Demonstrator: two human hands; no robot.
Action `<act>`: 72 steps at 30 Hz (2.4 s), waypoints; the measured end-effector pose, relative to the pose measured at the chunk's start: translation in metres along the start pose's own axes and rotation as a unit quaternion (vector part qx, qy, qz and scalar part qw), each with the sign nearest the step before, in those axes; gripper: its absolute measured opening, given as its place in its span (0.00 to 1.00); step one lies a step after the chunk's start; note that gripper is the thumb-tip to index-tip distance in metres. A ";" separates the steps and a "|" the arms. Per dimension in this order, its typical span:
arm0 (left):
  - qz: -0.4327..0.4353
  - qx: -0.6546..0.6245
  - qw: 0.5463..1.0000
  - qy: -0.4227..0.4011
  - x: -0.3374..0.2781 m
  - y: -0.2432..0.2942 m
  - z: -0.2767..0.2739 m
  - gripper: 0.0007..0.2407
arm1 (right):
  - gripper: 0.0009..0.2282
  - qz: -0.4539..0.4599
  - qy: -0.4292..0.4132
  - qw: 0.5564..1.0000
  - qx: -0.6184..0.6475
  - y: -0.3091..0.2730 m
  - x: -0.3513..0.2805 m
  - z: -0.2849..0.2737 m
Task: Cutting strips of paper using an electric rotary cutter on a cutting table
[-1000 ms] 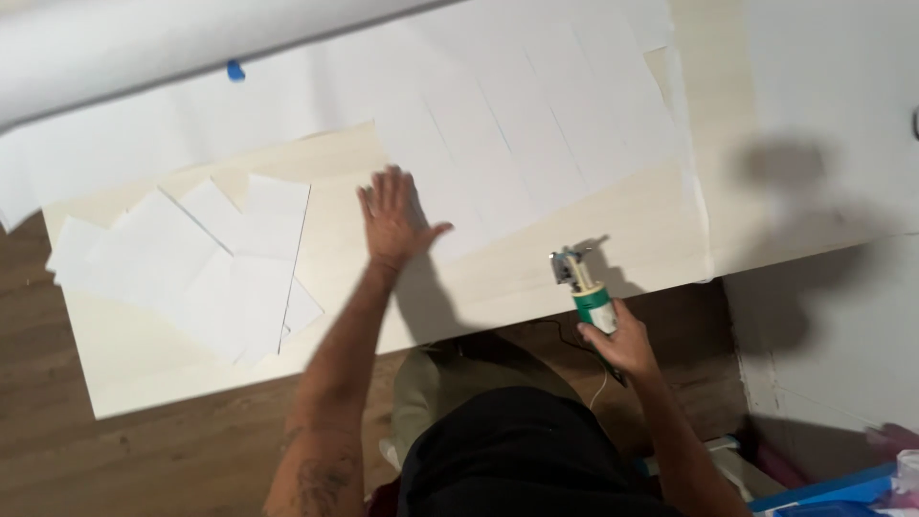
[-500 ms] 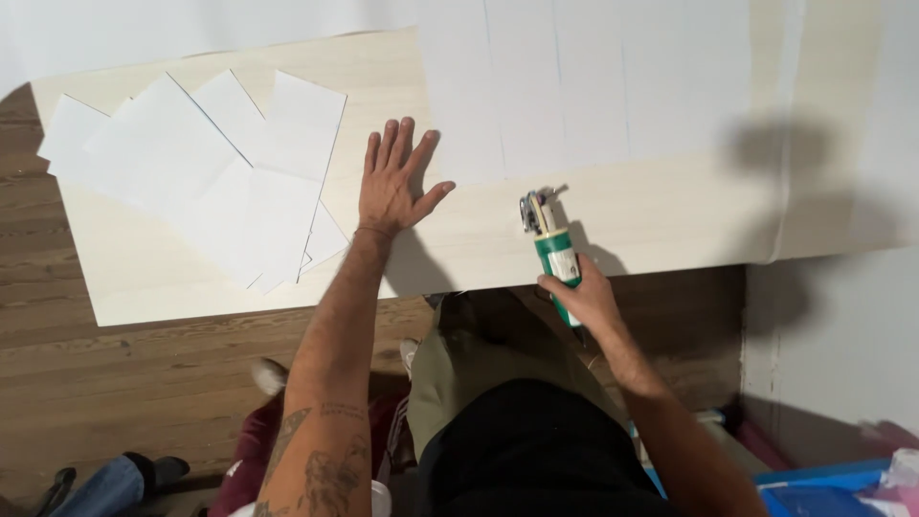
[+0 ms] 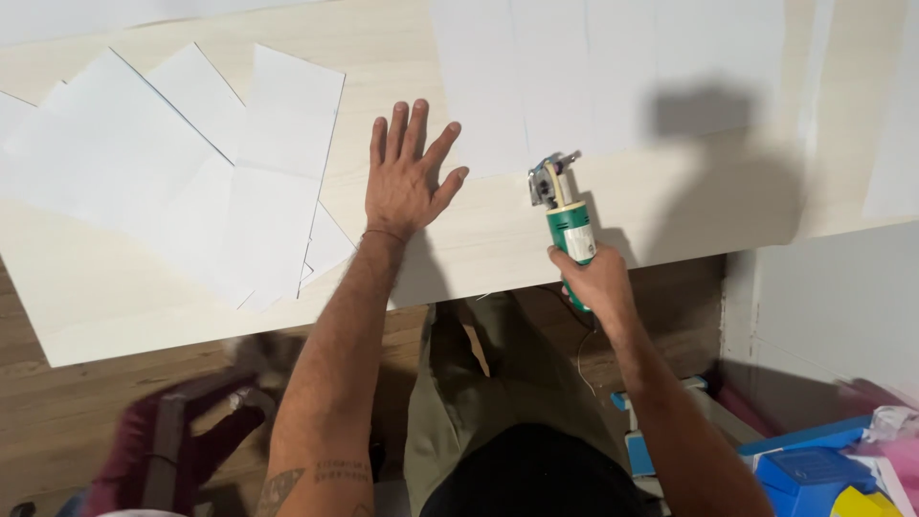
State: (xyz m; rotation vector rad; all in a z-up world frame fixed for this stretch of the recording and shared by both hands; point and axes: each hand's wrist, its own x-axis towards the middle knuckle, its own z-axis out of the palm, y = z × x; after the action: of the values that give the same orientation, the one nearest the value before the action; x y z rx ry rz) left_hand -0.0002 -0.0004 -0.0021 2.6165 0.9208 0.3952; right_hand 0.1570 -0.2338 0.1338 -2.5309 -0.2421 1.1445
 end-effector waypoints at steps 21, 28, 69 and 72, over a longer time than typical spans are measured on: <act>0.034 -0.030 0.996 -0.077 0.004 -0.006 -0.020 0.27 | 0.14 0.010 -0.014 1.000 -0.013 -0.020 -0.003 0.012; 0.037 -0.030 0.997 -0.062 0.005 -0.006 -0.021 0.26 | 0.13 0.019 -0.001 0.999 -0.040 -0.017 0.005 0.014; -0.010 0.007 1.000 0.029 0.007 -0.002 0.000 0.25 | 0.21 0.032 -0.017 0.999 0.006 -0.028 0.028 0.012; -0.009 0.011 1.000 0.026 0.006 -0.002 0.000 0.25 | 0.21 0.038 -0.017 0.999 0.004 -0.028 0.031 0.014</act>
State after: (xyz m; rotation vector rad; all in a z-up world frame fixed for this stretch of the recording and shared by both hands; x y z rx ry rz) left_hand 0.0031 0.0048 -0.0018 2.6279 0.9697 0.4529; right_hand 0.1667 -0.1956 0.1149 -2.5347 -0.1494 1.2147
